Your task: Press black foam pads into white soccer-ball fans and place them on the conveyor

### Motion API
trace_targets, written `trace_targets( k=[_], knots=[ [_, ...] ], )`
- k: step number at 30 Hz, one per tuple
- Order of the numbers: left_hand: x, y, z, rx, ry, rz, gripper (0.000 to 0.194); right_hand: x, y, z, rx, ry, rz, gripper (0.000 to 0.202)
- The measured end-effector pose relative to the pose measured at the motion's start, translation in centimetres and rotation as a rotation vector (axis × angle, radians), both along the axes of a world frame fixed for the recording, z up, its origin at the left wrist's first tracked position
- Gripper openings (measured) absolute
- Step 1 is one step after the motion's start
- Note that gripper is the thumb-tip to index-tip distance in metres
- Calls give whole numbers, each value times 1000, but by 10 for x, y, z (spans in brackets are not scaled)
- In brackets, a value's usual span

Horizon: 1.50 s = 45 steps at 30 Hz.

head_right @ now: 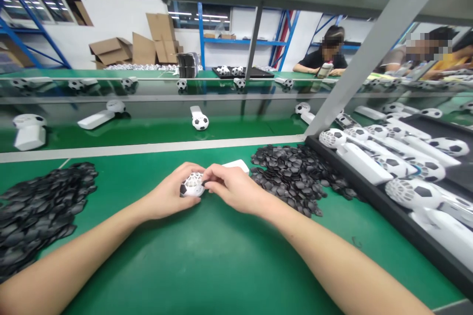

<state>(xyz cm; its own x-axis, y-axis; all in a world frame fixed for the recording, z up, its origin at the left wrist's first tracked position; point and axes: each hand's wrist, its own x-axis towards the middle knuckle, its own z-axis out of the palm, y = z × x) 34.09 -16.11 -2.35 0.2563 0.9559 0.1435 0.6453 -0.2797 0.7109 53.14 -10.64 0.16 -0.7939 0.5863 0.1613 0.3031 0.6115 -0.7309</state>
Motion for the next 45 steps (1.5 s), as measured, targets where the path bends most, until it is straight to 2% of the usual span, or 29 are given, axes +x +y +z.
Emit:
trace_targets(
  k=[4, 6, 10, 15, 20, 35, 45],
  knots=[
    [2, 0, 1, -7, 10, -3, 50, 4, 3, -8, 207, -2, 22, 6],
    [2, 0, 0, -10, 23, -6, 50, 5, 5, -10, 240, -11, -4, 6],
    [1, 1, -1, -1, 37, -12, 50, 3, 4, -13, 223, 25, 41, 11],
    [2, 1, -1, 12, 19, -1, 49, 0, 2, -17, 103, 96, 21, 8],
    [2, 1, -2, 3, -1, 15, 48, -4, 2, -24, 208, 153, -2, 6],
    [8, -2, -1, 11, -65, 44, 36, -10, 5, -31, 110, 144, -69, 10],
    [9, -1, -5, 68, -75, 59, 35, -15, 3, -30, 165, 54, -87, 12]
  ],
)
